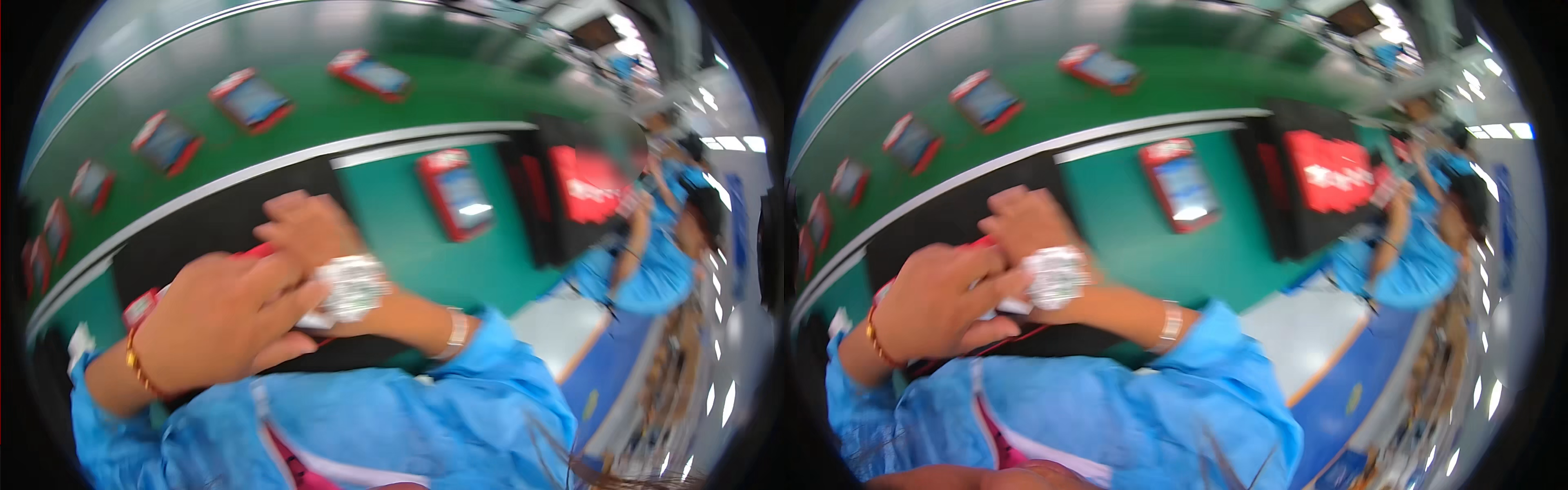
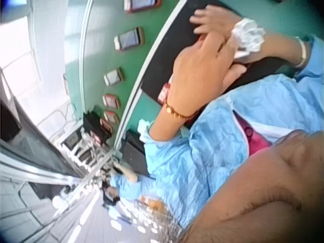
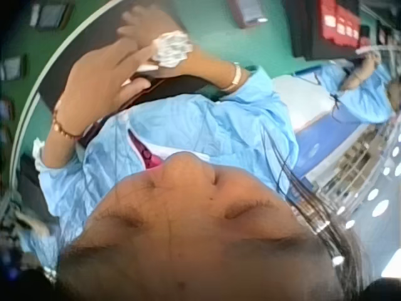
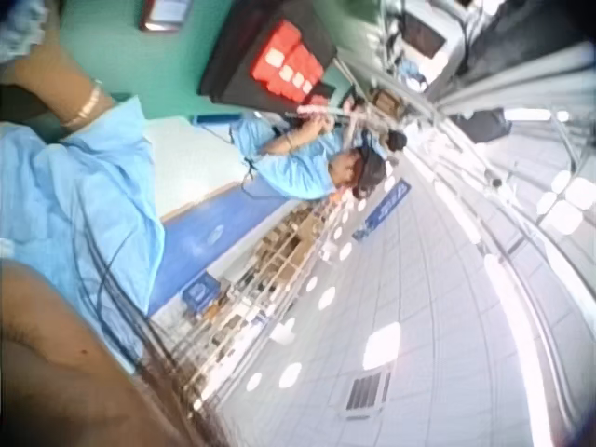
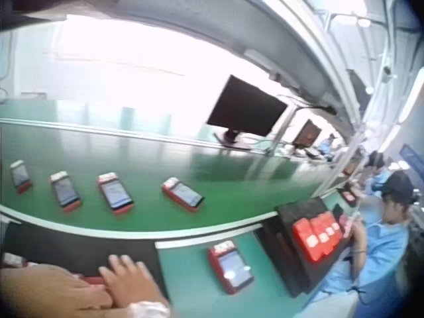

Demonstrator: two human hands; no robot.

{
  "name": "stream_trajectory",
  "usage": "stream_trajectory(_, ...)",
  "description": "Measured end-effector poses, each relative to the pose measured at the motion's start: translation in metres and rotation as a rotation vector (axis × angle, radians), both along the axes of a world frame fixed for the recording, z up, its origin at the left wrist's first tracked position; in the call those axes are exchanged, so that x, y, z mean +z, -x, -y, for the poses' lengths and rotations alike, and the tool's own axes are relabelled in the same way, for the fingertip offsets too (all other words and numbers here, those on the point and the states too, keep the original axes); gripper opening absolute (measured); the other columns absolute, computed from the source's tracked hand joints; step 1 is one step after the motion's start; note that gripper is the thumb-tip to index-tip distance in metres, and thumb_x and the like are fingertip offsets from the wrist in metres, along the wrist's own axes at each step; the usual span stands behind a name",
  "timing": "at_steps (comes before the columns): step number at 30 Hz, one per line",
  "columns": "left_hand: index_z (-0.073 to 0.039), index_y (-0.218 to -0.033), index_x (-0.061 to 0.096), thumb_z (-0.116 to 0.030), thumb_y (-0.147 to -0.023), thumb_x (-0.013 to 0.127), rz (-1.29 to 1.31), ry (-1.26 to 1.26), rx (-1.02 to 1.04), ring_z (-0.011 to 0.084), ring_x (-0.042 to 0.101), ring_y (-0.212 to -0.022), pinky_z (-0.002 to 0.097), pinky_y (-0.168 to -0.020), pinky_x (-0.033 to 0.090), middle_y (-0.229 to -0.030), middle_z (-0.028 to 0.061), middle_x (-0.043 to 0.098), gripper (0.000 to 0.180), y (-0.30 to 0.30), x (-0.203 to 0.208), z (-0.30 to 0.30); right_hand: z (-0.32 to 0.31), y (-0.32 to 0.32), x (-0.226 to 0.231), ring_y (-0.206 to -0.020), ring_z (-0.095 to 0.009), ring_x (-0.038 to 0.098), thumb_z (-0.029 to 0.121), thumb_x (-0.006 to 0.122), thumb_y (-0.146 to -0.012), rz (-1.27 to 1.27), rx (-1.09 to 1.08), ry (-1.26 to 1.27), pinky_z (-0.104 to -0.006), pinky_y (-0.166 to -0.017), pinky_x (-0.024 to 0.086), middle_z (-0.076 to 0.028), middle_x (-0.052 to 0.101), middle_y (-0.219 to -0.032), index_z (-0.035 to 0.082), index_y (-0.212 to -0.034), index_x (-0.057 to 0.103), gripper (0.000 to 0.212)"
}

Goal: The person tests and inspects several handheld electronic devices on a production line, using a stylus to interact with the screens and applying stickers to the devices.

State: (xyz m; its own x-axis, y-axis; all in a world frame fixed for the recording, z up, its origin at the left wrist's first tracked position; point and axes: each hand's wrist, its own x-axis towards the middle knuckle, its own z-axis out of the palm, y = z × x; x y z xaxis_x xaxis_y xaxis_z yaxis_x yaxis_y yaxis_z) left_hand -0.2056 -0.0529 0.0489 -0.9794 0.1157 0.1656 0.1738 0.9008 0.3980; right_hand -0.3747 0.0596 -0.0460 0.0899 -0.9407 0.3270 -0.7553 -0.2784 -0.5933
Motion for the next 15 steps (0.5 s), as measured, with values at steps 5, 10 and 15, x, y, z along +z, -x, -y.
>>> stream_trajectory(5, -0.018, -0.127, 0.068, -0.012, -0.091, 0.062, 0.112, 0.138, 0.397, 0.0279, 0.063, -0.072, 0.0372, -0.059, 0.05, -0.088, 0.0067, 0.06, 0.037, -0.048, -0.016, 0.032, -0.024, 0.007, 0.03, -0.146, -0.051, 0.033, 0.045, 0.075, -0.084, -0.2, -0.011, -0.16, -0.0656, -0.12, 0.018, -0.032, 0.04, -0.153, 0.006, -0.145, 0.054, 0.076)
stream_trajectory(10, -0.02, -0.112, 0.076, -0.016, -0.091, 0.065, 0.235, 0.183, 0.49, 0.0237, 0.064, -0.067, 0.0374, -0.057, 0.051, -0.078, 0.0023, 0.06, 0.024, -0.066, -0.02, 0.029, -0.003, -0.014, 0.032, -0.151, -0.049, 0.028, 0.066, 0.07, -0.082, -0.282, 0.193, -0.211, -0.0669, -0.122, 0.009, -0.032, 0.039, -0.156, 0.017, -0.147, 0.057, 0.082)
stream_trajectory(15, -0.019, -0.109, 0.076, -0.017, -0.088, 0.067, 0.254, 0.259, 0.415, 0.0215, 0.065, -0.067, 0.0359, -0.057, 0.051, -0.077, 0.0016, 0.06, 0.022, -0.063, -0.017, 0.036, 0.003, -0.016, 0.028, -0.15, -0.047, 0.031, 0.078, 0.066, -0.076, -0.292, 0.204, -0.197, -0.065, -0.123, 0.009, -0.029, 0.037, -0.159, 0.024, -0.148, 0.057, 0.09)
